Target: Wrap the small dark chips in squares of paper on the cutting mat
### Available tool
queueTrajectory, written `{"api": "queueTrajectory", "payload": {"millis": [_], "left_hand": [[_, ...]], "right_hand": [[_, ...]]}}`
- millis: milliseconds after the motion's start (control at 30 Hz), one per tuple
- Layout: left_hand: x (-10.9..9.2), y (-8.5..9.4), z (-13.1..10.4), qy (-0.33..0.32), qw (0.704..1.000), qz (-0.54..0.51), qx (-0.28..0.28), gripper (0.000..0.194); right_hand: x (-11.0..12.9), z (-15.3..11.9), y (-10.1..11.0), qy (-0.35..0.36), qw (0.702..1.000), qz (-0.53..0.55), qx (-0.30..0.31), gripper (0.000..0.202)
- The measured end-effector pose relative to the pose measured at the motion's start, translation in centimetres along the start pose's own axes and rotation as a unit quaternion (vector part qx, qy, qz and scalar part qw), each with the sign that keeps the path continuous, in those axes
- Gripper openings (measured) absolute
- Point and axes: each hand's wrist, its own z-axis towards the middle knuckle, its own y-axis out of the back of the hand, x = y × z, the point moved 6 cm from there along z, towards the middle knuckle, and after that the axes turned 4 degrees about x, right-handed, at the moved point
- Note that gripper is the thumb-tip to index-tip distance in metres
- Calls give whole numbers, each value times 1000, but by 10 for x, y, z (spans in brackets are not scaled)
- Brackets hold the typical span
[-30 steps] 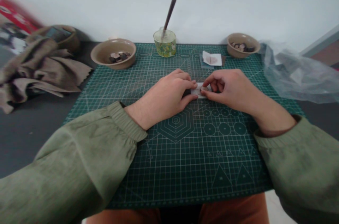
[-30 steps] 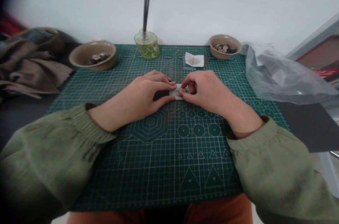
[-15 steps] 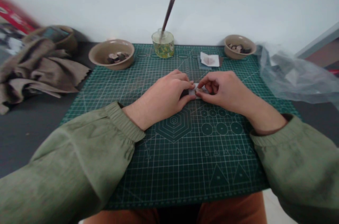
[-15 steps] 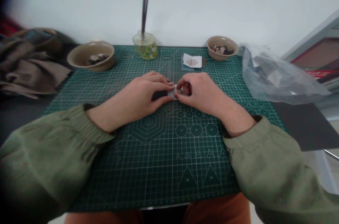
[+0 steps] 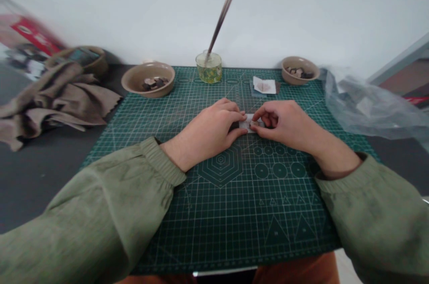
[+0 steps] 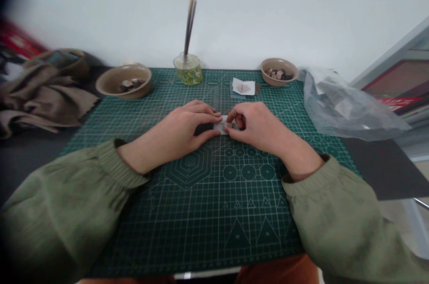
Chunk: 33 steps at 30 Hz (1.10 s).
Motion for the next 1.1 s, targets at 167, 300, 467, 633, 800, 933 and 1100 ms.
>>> {"api": "queueTrajectory", "payload": {"millis": [167, 300, 467, 633, 800, 933, 1100], "left_hand": [[-1, 0, 1, 5, 1000, -6, 2, 28], [1, -1, 0, 3, 1000, -14, 0, 28], [-2, 1, -1, 19, 1000, -18, 11, 29], [-6, 1, -2, 17, 999, -18, 24, 29], [-4, -1, -3, 13, 1000, -9, 23, 28], [-4, 0, -3, 7, 1000, -17, 15, 27], [-2, 0, -1, 16, 1000, -15, 13, 28]], "right_hand": [[1, 2, 3, -12, 999, -20, -28, 10], [5, 3, 0, -7, 1000, -2, -9, 17], [-3, 0, 2, -5, 1000, -22, -19, 16], [-17, -1, -9, 30, 999, -10, -38, 14], [-26, -2, -13, 28, 998, 0, -49, 19], [-18, -1, -12, 24, 999, -3, -42, 16], [-8, -1, -5, 7, 1000, -17, -18, 12]]}}
